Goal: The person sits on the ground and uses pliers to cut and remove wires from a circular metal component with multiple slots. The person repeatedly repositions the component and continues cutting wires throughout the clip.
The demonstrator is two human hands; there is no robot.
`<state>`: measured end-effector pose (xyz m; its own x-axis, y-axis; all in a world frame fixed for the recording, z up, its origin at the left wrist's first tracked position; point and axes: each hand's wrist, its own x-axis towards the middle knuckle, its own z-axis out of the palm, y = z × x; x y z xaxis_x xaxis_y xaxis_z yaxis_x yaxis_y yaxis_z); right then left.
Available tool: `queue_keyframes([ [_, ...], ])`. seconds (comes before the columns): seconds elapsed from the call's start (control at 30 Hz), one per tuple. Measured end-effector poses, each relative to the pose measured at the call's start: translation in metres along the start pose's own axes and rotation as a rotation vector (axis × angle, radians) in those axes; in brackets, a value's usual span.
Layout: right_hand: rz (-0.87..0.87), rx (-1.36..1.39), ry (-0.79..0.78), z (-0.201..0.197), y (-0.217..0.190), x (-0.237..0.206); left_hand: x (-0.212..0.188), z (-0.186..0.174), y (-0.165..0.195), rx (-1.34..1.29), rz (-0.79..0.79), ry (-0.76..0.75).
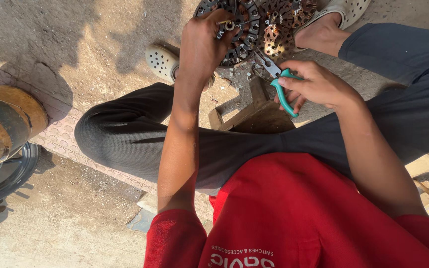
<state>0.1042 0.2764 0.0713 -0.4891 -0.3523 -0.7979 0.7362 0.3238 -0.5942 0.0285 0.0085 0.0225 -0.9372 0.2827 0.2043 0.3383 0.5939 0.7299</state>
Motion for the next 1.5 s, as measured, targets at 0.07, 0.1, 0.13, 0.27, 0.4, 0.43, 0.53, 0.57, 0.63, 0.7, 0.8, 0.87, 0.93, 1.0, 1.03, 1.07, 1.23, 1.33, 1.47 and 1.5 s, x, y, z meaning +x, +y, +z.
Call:
queue_keyframes([
  [0.07, 0.002, 0.034, -0.007, 0.006, -0.001, 0.007, 0.002, -0.001, 0.0, 0.016, 0.061, 0.015],
  [0.1, 0.0, 0.053, -0.009, 0.008, -0.001, 0.01, 0.003, -0.002, 0.0, 0.013, 0.039, -0.009],
  [0.13, -0.008, 0.066, -0.012, 0.011, -0.001, 0.014, 0.003, -0.003, 0.001, 0.013, 0.015, -0.032],
  [0.27, 0.022, 0.065, 0.012, 0.017, -0.003, 0.022, 0.004, -0.003, 0.004, -0.026, -0.005, -0.069],
  [0.4, 0.034, -0.01, 0.079, 0.023, -0.006, 0.021, 0.003, -0.004, 0.006, 0.005, 0.034, -0.05],
  [0.43, 0.032, -0.037, 0.095, 0.025, -0.007, 0.02, 0.003, -0.004, 0.007, 0.007, 0.032, -0.049],
  [0.53, 0.024, -0.141, 0.143, 0.03, -0.011, 0.016, 0.003, -0.006, 0.008, 0.002, 0.054, -0.034],
  [0.57, 0.026, -0.193, 0.158, 0.032, -0.012, 0.014, 0.004, -0.006, 0.008, -0.005, 0.067, -0.029],
  [0.63, 0.02, -0.2, 0.137, 0.034, -0.011, 0.011, 0.004, -0.006, 0.009, 0.012, 0.041, -0.039],
  [0.7, 0.0, -0.116, 0.063, 0.034, -0.008, 0.007, 0.005, -0.005, 0.008, 0.017, 0.05, -0.029],
  [0.8, 0.049, 0.01, 0.107, 0.034, 0.0, 0.005, 0.004, -0.005, 0.008, 0.01, 0.066, -0.014],
  [0.87, 0.045, 0.006, 0.102, 0.034, 0.005, 0.005, 0.004, -0.005, 0.007, 0.008, 0.066, -0.016],
  [0.93, 0.047, -0.017, 0.109, 0.034, 0.006, 0.007, 0.004, -0.004, 0.007, -0.002, 0.059, -0.016],
  [1.0, 0.051, -0.057, 0.122, 0.035, 0.004, 0.01, 0.004, -0.005, 0.007, 0.004, 0.067, -0.008],
  [1.03, 0.052, -0.087, 0.131, 0.035, 0.002, 0.011, 0.003, -0.005, 0.007, 0.012, 0.082, 0.0],
  [1.07, 0.053, -0.115, 0.141, 0.035, -0.002, 0.012, 0.003, -0.005, 0.007, 0.019, 0.097, 0.008],
  [1.23, 0.069, -0.278, 0.171, 0.032, -0.021, 0.008, 0.003, -0.004, 0.006, 0.007, 0.083, -0.004],
  [1.33, 0.06, -0.38, 0.168, 0.03, -0.031, 0.005, 0.003, -0.002, 0.005, -0.002, 0.071, -0.005],
  [1.47, 0.05, -0.452, 0.162, 0.028, -0.038, 0.003, 0.002, -0.001, 0.004, -0.013, 0.044, -0.011],
  [1.5, 0.049, -0.46, 0.165, 0.028, -0.04, 0.003, 0.001, -0.001, 0.004, -0.005, 0.066, 0.008],
])
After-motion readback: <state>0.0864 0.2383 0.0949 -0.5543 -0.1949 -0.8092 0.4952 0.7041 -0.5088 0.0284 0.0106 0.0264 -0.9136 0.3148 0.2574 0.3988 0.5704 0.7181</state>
